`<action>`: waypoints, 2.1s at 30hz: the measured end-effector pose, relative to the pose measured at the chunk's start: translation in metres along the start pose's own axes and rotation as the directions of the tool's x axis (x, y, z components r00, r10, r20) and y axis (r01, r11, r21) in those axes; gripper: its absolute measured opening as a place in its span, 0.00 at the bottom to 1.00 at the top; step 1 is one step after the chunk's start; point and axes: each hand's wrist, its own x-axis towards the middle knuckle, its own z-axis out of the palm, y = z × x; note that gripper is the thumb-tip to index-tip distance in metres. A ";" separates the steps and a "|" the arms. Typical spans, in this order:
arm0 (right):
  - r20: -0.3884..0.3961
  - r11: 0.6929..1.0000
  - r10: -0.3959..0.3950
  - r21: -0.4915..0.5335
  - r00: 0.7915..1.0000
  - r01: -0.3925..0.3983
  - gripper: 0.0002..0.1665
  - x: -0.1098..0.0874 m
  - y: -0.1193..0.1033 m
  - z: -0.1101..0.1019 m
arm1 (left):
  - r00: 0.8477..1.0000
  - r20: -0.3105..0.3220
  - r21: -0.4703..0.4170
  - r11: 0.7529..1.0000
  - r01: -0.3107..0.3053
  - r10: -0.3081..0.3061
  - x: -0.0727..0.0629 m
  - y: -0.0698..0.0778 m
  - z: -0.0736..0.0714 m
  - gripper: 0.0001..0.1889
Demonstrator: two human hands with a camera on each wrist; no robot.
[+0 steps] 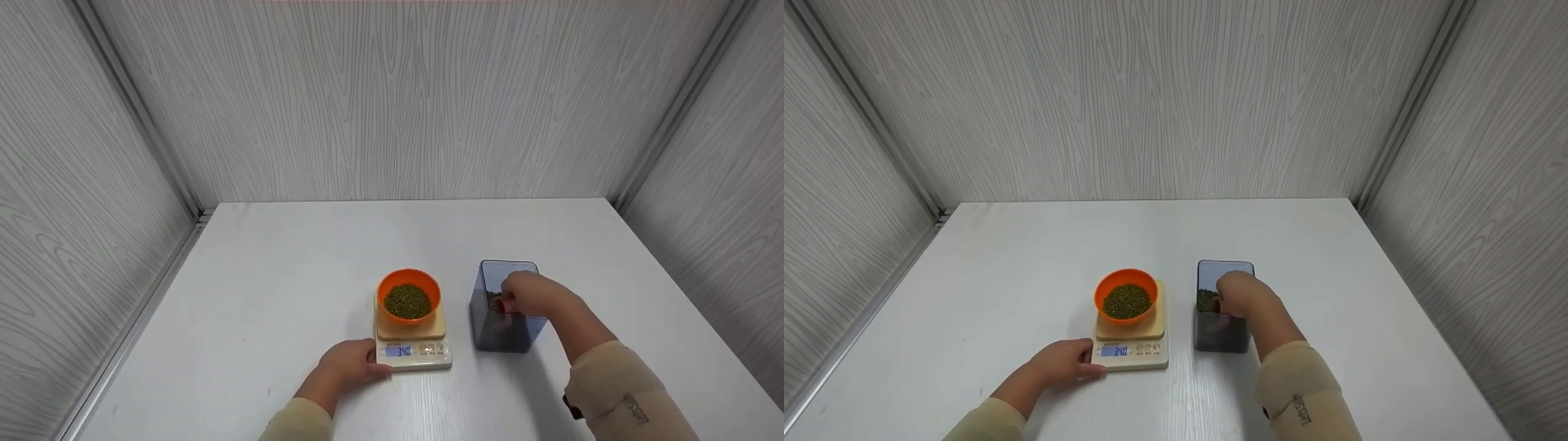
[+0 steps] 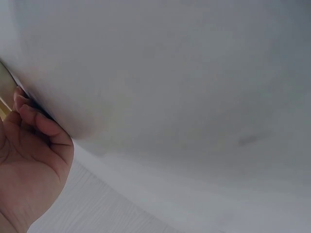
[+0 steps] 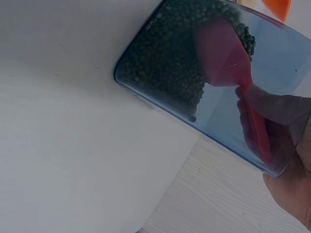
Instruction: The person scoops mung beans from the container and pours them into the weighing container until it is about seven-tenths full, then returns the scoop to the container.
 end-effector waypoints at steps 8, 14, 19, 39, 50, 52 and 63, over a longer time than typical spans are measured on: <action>-0.071 0.996 -0.083 -0.012 0.994 0.083 0.05 -0.006 0.003 -0.005 | 1.000 -0.004 -0.004 1.000 0.010 -0.010 0.002 -0.001 0.001 0.20; -0.140 0.987 -0.160 -0.009 0.977 0.161 0.05 -0.013 0.007 -0.012 | 1.000 -0.003 -0.002 1.000 0.019 -0.019 0.001 0.000 0.001 0.20; -0.149 0.991 -0.124 0.031 0.981 0.130 0.01 -0.021 0.011 -0.020 | 1.000 0.004 0.009 1.000 0.016 -0.016 0.003 -0.001 0.002 0.21; -0.233 0.968 -0.089 0.208 0.968 0.139 0.04 -0.045 0.043 -0.019 | 1.000 -0.010 0.012 1.000 -0.006 0.006 0.004 -0.003 0.003 0.20; -0.262 0.940 -0.017 0.326 0.965 0.106 0.06 -0.051 0.057 -0.009 | 1.000 -0.017 0.007 1.000 -0.010 0.010 0.001 -0.002 0.001 0.19; -0.266 0.933 -0.012 0.344 0.964 0.106 0.06 -0.052 0.059 -0.008 | 1.000 -0.019 0.011 1.000 -0.014 0.014 0.000 -0.001 0.001 0.20; -0.278 0.873 0.032 0.476 0.960 0.109 0.11 -0.053 0.067 0.003 | 1.000 -0.008 0.010 1.000 0.002 -0.002 0.000 -0.001 0.001 0.20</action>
